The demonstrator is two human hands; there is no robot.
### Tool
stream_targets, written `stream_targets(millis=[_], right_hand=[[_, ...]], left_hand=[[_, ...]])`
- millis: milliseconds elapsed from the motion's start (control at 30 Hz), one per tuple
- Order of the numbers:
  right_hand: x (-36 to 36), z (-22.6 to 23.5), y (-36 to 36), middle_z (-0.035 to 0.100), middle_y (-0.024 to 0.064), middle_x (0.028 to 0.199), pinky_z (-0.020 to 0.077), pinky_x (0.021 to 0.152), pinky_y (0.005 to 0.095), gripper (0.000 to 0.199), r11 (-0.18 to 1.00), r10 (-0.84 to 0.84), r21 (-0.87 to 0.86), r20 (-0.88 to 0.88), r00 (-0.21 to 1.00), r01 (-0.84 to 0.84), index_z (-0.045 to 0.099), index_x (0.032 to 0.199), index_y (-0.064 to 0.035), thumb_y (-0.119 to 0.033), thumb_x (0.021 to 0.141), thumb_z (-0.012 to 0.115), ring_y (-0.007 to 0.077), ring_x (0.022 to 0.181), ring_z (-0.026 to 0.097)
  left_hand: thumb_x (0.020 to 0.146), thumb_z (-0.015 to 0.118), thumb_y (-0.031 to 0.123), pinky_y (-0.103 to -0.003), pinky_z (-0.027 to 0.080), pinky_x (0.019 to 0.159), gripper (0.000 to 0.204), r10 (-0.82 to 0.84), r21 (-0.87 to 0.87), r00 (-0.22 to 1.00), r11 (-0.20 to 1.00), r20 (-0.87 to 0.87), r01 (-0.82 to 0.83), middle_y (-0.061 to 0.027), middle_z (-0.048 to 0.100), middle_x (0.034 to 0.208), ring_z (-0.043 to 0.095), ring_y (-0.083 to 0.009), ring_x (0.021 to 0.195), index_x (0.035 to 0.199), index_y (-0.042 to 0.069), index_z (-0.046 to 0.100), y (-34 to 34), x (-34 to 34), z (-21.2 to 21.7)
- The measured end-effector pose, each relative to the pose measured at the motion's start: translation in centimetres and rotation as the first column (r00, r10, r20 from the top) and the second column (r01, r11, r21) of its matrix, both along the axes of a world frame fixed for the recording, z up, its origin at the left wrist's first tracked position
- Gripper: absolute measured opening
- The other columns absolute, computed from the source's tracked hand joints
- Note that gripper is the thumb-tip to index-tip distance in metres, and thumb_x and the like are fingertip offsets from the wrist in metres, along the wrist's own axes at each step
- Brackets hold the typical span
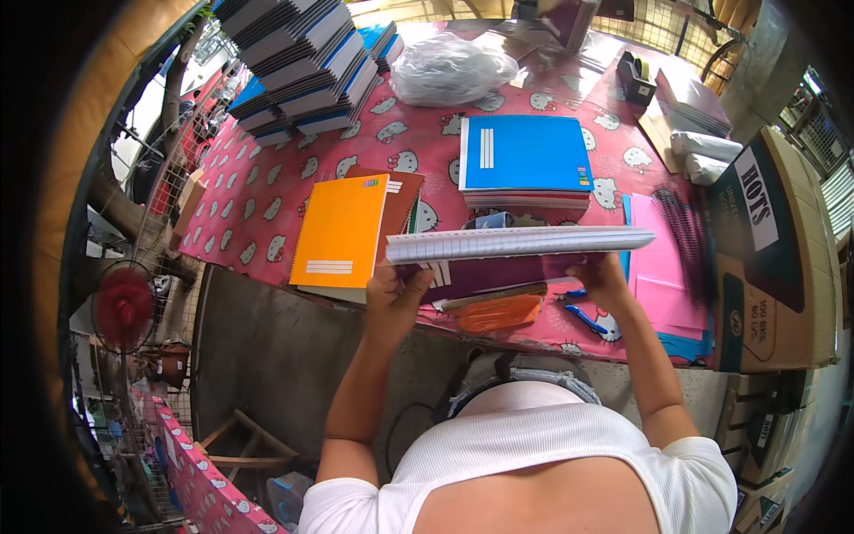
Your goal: The person sorts various colored spiral notebooks on a table, checking each one before placing it into stacks by color and using a blue tool to adjust the spiral bindings.
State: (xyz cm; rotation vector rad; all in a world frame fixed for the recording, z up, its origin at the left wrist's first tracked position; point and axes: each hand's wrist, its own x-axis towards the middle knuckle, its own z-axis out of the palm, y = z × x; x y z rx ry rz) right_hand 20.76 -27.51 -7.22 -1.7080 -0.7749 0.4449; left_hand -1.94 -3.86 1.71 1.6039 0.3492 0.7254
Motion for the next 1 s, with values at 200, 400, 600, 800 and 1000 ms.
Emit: stream_targets(millis=[200, 400, 600, 800, 1000], right_hand=[[-1.1, -2.9, -0.6, 0.057, 0.0147, 0.103, 0.0458, 0.085, 0.0348, 0.052, 0.976, 0.215, -0.019, 0.252, 0.943, -0.218, 0.048, 0.118, -0.0021, 0.008, 0.069, 0.064, 0.0256, 0.099, 0.058], [-5.3, -4.5, 0.4, 0.051, 0.0085, 0.113, 0.0434, 0.089, 0.0297, 0.067, 0.957, 0.174, 0.269, -0.231, 0.957, -0.109, 0.032, 0.132, -0.0052, 0.011, 0.074, 0.061, 0.0162, 0.103, 0.052], [-6.4, -4.6, 1.2, 0.057, 0.0051, 0.099, 0.0476, 0.078, 0.0266, 0.049, 0.938, -0.090, 0.339, 0.057, 0.994, 0.065, 0.043, 0.121, -0.0050, 0.014, 0.079, 0.059, 0.0133, 0.087, 0.058], [-3.0, -0.1, -1.0, 0.056, 0.0138, 0.108, 0.0471, 0.084, 0.0380, 0.043, 0.960, 0.279, -0.095, 0.253, 0.926, -0.263, 0.053, 0.111, -0.0065, 0.009, 0.073, 0.066, 0.0280, 0.101, 0.056], [15.9, -1.4, -10.0, 0.060, 0.0142, 0.101, 0.0473, 0.086, 0.0418, 0.042, 0.400, -0.292, -0.374, 0.813, 0.503, 0.837, 0.065, 0.098, -0.0082, -0.036, 0.069, 0.079, 0.0338, 0.100, 0.056]], left_hand=[[0.079, 0.073, 0.003, -0.028, 0.050, 0.079, 0.076, 0.111, -0.134, 0.994, 0.985, 0.008, -0.109, -0.0125, 0.049, 0.117, 0.056, -0.0170, 0.102, 0.137, 0.004, 0.022, -2.4, -1.3, -5.2], [0.073, 0.075, -0.002, -0.031, 0.042, 0.095, 0.081, 0.276, -0.026, 0.960, 0.961, -0.045, -0.277, -0.0100, 0.053, 0.111, 0.053, -0.0158, 0.107, 0.135, 0.004, 0.024, -0.2, 0.4, -10.1], [0.074, 0.079, 0.010, -0.046, 0.025, 0.107, 0.077, 0.462, 0.538, 0.814, 0.612, 0.351, -0.580, -0.0201, 0.030, 0.140, 0.034, -0.0281, 0.128, 0.136, 0.002, 0.035, -2.5, 3.0, -0.7], [0.076, 0.074, 0.026, -0.048, 0.025, 0.106, 0.088, 0.200, 0.947, 0.940, 0.222, -0.278, 0.232, -0.0146, 0.041, 0.128, 0.041, -0.0254, 0.118, 0.145, 0.006, 0.022, -9.0, 7.5, 5.5], [0.076, 0.072, 0.029, -0.053, 0.026, 0.100, 0.050, 0.010, 0.829, 0.917, 0.432, -0.399, 0.356, -0.0053, 0.053, 0.098, 0.050, -0.0236, 0.098, 0.122, 0.016, 0.058, -8.6, 8.5, 2.9]])
